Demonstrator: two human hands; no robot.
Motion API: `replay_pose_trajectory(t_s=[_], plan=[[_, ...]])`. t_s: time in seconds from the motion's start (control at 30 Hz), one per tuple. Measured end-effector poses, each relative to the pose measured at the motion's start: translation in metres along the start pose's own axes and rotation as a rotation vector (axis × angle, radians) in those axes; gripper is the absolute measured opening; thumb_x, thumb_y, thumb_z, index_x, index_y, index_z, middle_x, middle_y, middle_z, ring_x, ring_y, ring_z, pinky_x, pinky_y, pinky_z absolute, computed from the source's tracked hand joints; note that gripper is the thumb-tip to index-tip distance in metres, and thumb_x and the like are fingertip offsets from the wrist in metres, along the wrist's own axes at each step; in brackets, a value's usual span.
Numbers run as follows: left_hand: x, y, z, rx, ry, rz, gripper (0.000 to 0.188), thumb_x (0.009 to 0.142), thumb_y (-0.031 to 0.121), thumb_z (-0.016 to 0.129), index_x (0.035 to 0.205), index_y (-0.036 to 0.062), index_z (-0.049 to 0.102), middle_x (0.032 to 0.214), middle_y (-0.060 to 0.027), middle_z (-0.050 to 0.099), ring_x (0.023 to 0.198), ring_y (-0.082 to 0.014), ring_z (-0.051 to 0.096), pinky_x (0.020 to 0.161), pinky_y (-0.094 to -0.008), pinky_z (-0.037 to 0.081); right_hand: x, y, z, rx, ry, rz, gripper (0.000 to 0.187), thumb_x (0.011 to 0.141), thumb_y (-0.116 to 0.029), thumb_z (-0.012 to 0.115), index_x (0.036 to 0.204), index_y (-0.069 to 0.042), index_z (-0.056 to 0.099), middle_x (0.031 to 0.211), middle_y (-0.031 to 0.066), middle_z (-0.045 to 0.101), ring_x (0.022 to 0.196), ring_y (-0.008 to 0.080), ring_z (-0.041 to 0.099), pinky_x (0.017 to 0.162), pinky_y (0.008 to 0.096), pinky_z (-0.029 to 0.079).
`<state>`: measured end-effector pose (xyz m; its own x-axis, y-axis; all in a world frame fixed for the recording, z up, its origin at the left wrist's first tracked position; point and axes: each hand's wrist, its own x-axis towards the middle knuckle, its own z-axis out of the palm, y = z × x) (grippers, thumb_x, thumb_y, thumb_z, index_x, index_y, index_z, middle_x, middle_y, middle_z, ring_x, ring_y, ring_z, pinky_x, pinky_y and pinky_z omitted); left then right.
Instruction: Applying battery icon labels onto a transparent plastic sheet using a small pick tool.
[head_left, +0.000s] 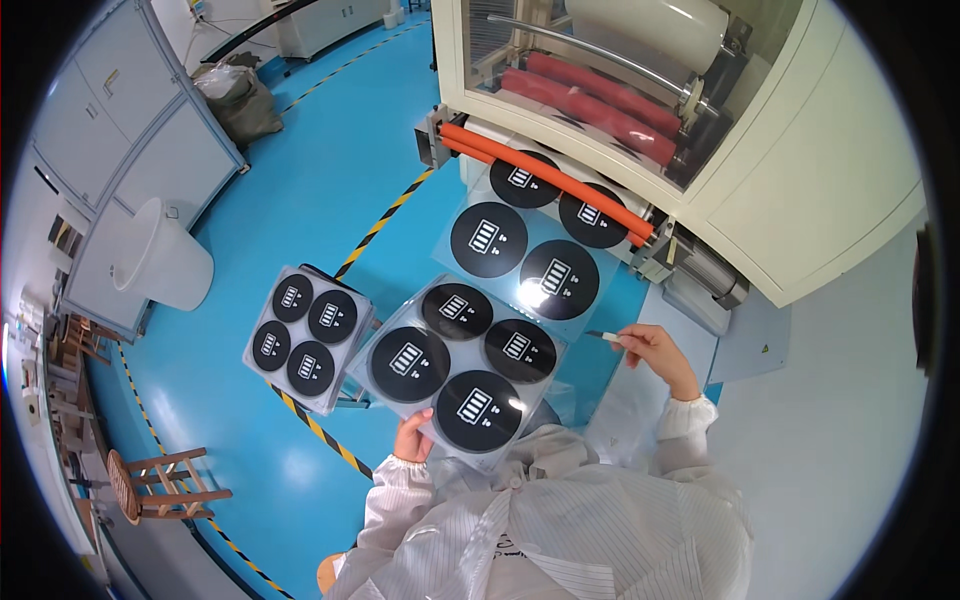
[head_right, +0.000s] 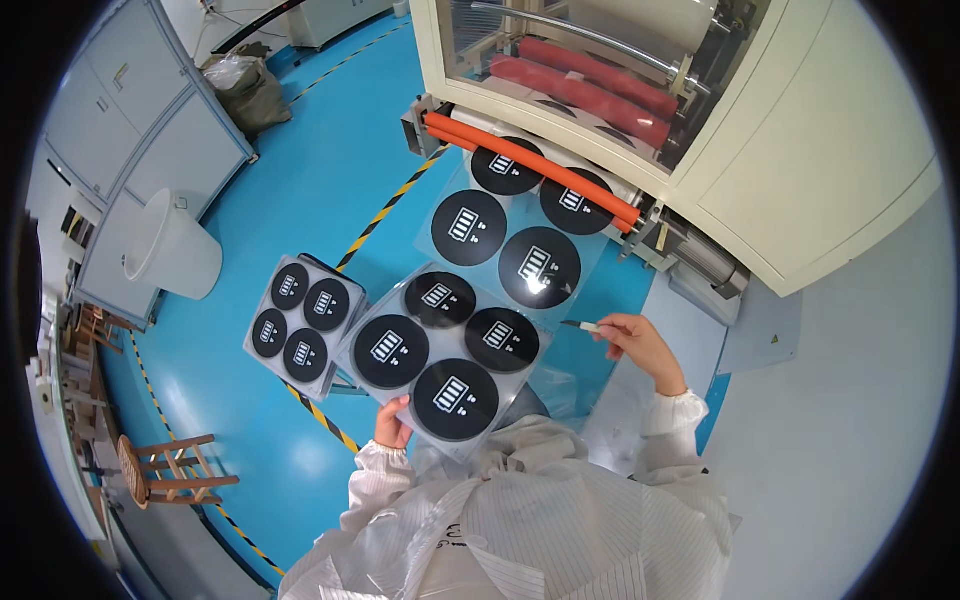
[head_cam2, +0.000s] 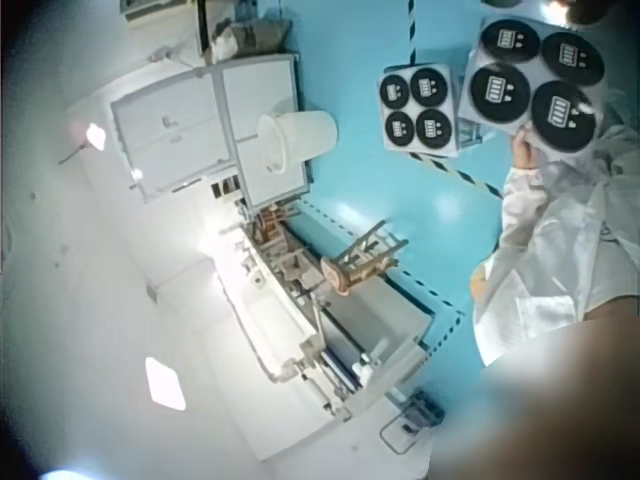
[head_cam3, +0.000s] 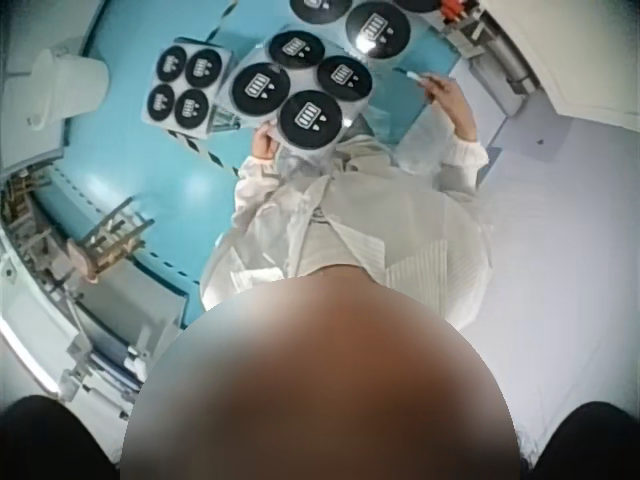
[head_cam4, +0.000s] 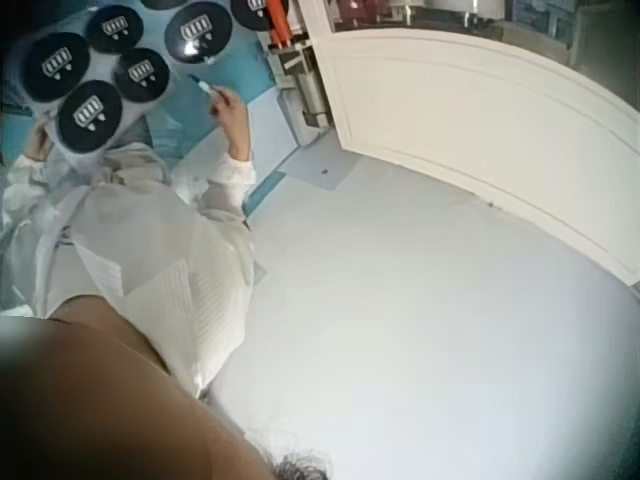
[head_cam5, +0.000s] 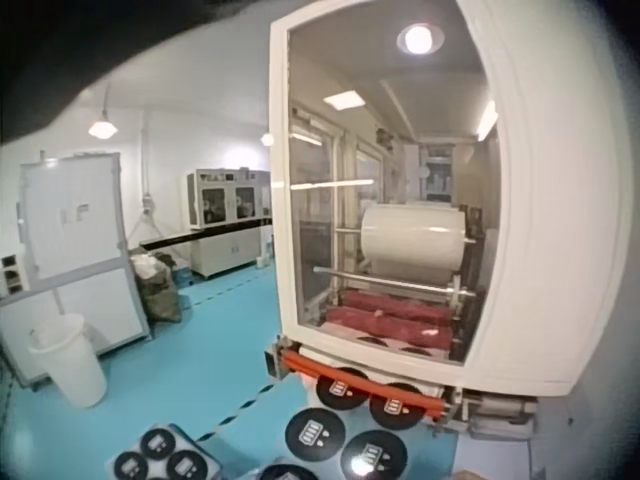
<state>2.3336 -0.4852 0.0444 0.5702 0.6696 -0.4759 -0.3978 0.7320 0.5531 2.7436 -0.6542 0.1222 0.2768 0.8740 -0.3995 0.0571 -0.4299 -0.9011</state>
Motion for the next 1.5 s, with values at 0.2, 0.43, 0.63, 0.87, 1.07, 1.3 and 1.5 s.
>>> replay_pose_trajectory(t_s=[0.2, 0.43, 0.63, 0.87, 1.07, 1.3, 1.5], plan=[[-0.007, 0.005, 0.024, -0.073, -0.029, -0.027, 0.033, 0.083, 0.000, 0.056, 0.116, -0.0036, 0.052, 0.109, -0.0128, 0.061, 0.099, -0.0238, 0.061, 0.089, -0.0356, 0.048, -0.010, -0.034, 0.064, 0.237, 0.100, -0.102, 0.021, 0.092, -0.018, 0.054, 0.101, -0.001, 0.063, 0.084, 0.0034, 0.062, 0.070, 0.0112, 0.060, 0.060, 0.0231, 0.048], [-0.012, 0.017, 0.070, -0.079, -0.121, 0.036, 0.030, 0.085, 0.001, 0.055, 0.115, -0.0029, 0.052, 0.110, -0.0125, 0.061, 0.102, -0.0228, 0.060, 0.092, -0.0351, 0.046, -0.052, -0.074, 0.090, 0.273, 0.042, -0.141, 0.023, 0.092, -0.018, 0.053, 0.099, 0.000, 0.064, 0.082, 0.0045, 0.064, 0.068, 0.0114, 0.060, 0.063, 0.0231, 0.049], [0.008, 0.022, 0.099, -0.095, -0.136, -0.043, 0.037, 0.088, 0.004, 0.056, 0.123, -0.0019, 0.045, 0.119, -0.0118, 0.056, 0.108, -0.0220, 0.056, 0.094, -0.0347, 0.045, -0.076, -0.097, 0.095, 0.244, 0.001, -0.109, 0.021, 0.092, -0.017, 0.053, 0.098, 0.000, 0.064, 0.077, 0.0026, 0.062, 0.067, 0.0090, 0.059, 0.061, 0.0213, 0.047], [0.025, 0.015, 0.120, -0.106, -0.177, -0.030, 0.038, 0.089, 0.008, 0.057, 0.124, -0.0006, 0.045, 0.122, -0.0111, 0.055, 0.112, -0.0214, 0.053, 0.097, -0.0351, 0.042, -0.081, -0.098, 0.094, 0.233, -0.020, -0.118, 0.020, 0.092, -0.017, 0.053, 0.096, -0.001, 0.065, 0.072, 0.0031, 0.063, 0.067, 0.0098, 0.060, 0.062, 0.0212, 0.047], [0.028, 0.015, 0.126, -0.055, -0.156, -0.008, 0.038, 0.088, 0.004, 0.056, 0.124, 0.0002, 0.045, 0.121, -0.0106, 0.055, 0.111, -0.0213, 0.053, 0.096, -0.0352, 0.043, -0.069, -0.090, 0.086, 0.222, -0.098, -0.126, 0.017, 0.092, -0.014, 0.053, 0.095, -0.001, 0.063, 0.077, 0.0030, 0.063, 0.066, 0.0091, 0.059, 0.060, 0.0222, 0.047], [0.032, 0.011, 0.110, -0.038, -0.137, 0.024, 0.033, 0.084, 0.000, 0.054, 0.116, -0.0035, 0.050, 0.111, -0.0130, 0.061, 0.101, -0.0232, 0.060, 0.090, -0.0360, 0.048, 0.027, -0.107, 0.058, -0.216, 0.390, -0.371, 0.016, 0.091, -0.010, 0.051, 0.104, -0.004, 0.058, 0.072, 0.0075, 0.061, 0.062, 0.0169, 0.059, 0.056, 0.0294, 0.046], [0.038, 0.006, 0.103, -0.009, -0.135, 0.037, 0.038, 0.081, -0.003, 0.053, 0.118, -0.0013, 0.049, 0.111, -0.0116, 0.060, 0.101, -0.0243, 0.060, 0.089, -0.0360, 0.048, 0.154, -0.108, 0.053, -0.626, 0.633, -0.799, 0.021, 0.089, -0.013, 0.050, 0.108, -0.010, 0.058, 0.080, 0.0132, 0.062, 0.076, 0.0321, 0.058, 0.066, 0.0417, 0.047]])
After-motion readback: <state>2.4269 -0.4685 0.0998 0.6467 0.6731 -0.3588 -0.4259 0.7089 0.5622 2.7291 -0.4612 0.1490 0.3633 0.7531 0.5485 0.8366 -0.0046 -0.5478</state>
